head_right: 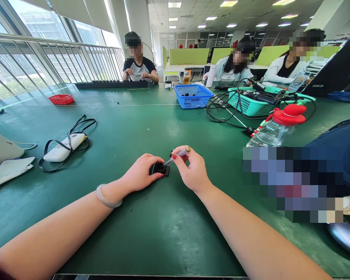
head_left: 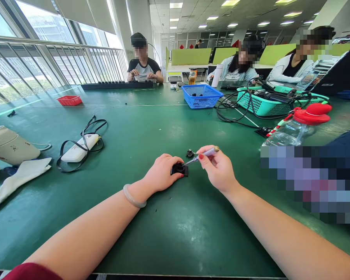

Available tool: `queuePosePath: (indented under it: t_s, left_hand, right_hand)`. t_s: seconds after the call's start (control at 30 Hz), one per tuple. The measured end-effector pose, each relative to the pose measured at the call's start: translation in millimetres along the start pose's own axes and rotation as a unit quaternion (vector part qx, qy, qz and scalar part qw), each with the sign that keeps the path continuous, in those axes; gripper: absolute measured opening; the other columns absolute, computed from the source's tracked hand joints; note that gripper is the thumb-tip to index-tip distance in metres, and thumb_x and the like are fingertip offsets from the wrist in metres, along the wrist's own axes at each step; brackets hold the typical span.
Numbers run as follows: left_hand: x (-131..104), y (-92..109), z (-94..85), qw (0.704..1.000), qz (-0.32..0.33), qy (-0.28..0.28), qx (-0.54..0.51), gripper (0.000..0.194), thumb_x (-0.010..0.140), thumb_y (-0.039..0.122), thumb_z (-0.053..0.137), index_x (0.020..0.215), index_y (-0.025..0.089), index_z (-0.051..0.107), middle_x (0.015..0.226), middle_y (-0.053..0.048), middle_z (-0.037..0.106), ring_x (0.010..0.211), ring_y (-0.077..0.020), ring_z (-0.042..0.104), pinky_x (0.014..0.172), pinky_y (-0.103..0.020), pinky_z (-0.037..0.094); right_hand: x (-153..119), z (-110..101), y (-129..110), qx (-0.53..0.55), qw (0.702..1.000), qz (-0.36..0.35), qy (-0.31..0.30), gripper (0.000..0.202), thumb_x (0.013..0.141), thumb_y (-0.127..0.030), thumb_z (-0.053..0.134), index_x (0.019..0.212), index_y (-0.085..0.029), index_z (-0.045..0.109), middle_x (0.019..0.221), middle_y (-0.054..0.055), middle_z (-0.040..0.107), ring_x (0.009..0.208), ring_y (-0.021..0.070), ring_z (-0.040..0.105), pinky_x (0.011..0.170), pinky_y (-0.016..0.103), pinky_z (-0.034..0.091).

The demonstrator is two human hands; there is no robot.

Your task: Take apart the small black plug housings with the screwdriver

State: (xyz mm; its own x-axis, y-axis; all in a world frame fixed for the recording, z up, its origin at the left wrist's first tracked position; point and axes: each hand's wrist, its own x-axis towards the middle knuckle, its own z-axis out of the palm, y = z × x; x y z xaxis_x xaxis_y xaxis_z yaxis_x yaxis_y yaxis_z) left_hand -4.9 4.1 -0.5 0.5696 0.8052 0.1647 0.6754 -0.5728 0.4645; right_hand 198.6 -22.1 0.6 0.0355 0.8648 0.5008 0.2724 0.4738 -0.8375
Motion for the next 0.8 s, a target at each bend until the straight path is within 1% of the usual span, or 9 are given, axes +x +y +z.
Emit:
queuePosePath:
  t_s: [0.07, 0.13, 0.27, 0.4, 0.53, 0.6, 0.67, 0.73, 0.8]
  left_hand:
    - [0.3, 0.4, 0.0, 1.0, -0.006, -0.002, 0.0, 0.033, 0.084, 0.028, 0.071, 0.116, 0.023, 0.064, 0.113, -0.005, 0.072, 0.117, -0.0279, 0.056, 0.103, -0.046, 0.047]
    - [0.7, 0.5, 0.2, 1.0, -0.007, -0.004, 0.001, 0.033, 0.084, 0.027, 0.071, 0.116, 0.023, 0.064, 0.113, -0.005, 0.072, 0.117, -0.028, 0.056, 0.103, -0.046, 0.047]
    - [1.5, 0.5, 0.7, 1.0, 0.0, -0.008, 0.005, 0.033, 0.085, 0.024, 0.07, 0.117, 0.023, 0.064, 0.114, -0.005, 0.072, 0.115, -0.0274, 0.057, 0.104, -0.046, 0.047]
    - [1.8, 0.6, 0.9, 1.0, 0.018, -0.015, 0.006, 0.033, 0.085, 0.02, 0.07, 0.117, 0.022, 0.063, 0.113, -0.006, 0.072, 0.112, -0.0259, 0.06, 0.102, -0.044, 0.048]
    - [1.9, 0.0, 1.8, 0.999, 0.027, -0.02, 0.004, 0.035, 0.086, 0.019, 0.069, 0.12, 0.021, 0.062, 0.113, -0.007, 0.072, 0.111, -0.025, 0.061, 0.103, -0.043, 0.049]
    - [1.9, -0.5, 2.2, 0.999, 0.026, -0.024, 0.002, 0.036, 0.087, 0.019, 0.069, 0.122, 0.02, 0.061, 0.114, -0.008, 0.071, 0.112, -0.025, 0.061, 0.103, -0.043, 0.049]
    - [1.9, -1.1, 2.5, 0.999, 0.024, -0.027, 0.0, 0.036, 0.087, 0.019, 0.068, 0.122, 0.02, 0.06, 0.114, -0.008, 0.071, 0.112, -0.025, 0.061, 0.102, -0.043, 0.049]
    - [1.8, -1.6, 2.7, 0.999, 0.024, -0.029, -0.002, 0.036, 0.087, 0.019, 0.068, 0.122, 0.021, 0.06, 0.114, -0.007, 0.071, 0.111, -0.025, 0.062, 0.101, -0.043, 0.05]
    - [1.6, -2.2, 3.0, 0.999, 0.024, -0.031, -0.003, 0.036, 0.087, 0.019, 0.068, 0.122, 0.022, 0.06, 0.115, -0.007, 0.07, 0.112, -0.0252, 0.061, 0.102, -0.044, 0.05]
  right_hand:
    - [0.9, -2.8, 2.4, -0.007, 0.999, 0.002, 0.054, 0.026, 0.091, -0.049, 0.058, 0.088, -0.023, 0.06, 0.074, 0.0, 0.06, 0.062, 0.0134, 0.053, 0.06, 0.029, 0.045]
    - [2.1, -4.4, 5.5, -0.01, 0.997, 0.011, 0.075, 0.025, 0.091, -0.049, 0.057, 0.09, -0.024, 0.056, 0.073, -0.001, 0.056, 0.06, 0.0129, 0.051, 0.057, 0.028, 0.043]
    - [2.9, -2.9, 10.0, -0.022, 0.999, 0.022, 0.041, 0.021, 0.091, -0.045, 0.055, 0.096, -0.025, 0.05, 0.068, -0.005, 0.051, 0.056, 0.0127, 0.048, 0.055, 0.028, 0.042]
    - [1.5, -0.5, 9.6, -0.065, 0.998, 0.002, 0.007, 0.017, 0.092, -0.037, 0.053, 0.102, -0.026, 0.045, 0.069, -0.004, 0.055, 0.056, 0.0136, 0.052, 0.056, 0.029, 0.044]
    - [0.7, 0.2, 7.5, -0.103, 0.994, -0.018, 0.006, 0.022, 0.091, -0.032, 0.053, 0.11, -0.025, 0.043, 0.071, -0.003, 0.06, 0.059, 0.016, 0.058, 0.058, 0.031, 0.048]
    - [0.6, 0.7, 6.6, -0.118, 0.993, -0.03, 0.011, 0.026, 0.091, -0.032, 0.054, 0.114, -0.025, 0.044, 0.077, -0.001, 0.064, 0.064, 0.017, 0.062, 0.063, 0.033, 0.052]
    - [0.4, 1.4, 6.1, -0.113, 0.993, -0.039, 0.01, 0.031, 0.092, -0.031, 0.054, 0.12, -0.025, 0.044, 0.087, 0.002, 0.069, 0.073, 0.0181, 0.067, 0.071, 0.036, 0.055]
    - [0.0, 2.2, 6.6, -0.096, 0.994, -0.047, 0.006, 0.037, 0.094, -0.027, 0.051, 0.129, -0.026, 0.041, 0.094, 0.004, 0.071, 0.082, 0.0187, 0.07, 0.079, 0.039, 0.057]
    - [-0.5, 2.9, 8.2, -0.08, 0.995, -0.055, -0.004, 0.041, 0.095, -0.022, 0.047, 0.135, -0.027, 0.037, 0.097, 0.005, 0.072, 0.087, 0.0184, 0.071, 0.084, 0.04, 0.058]
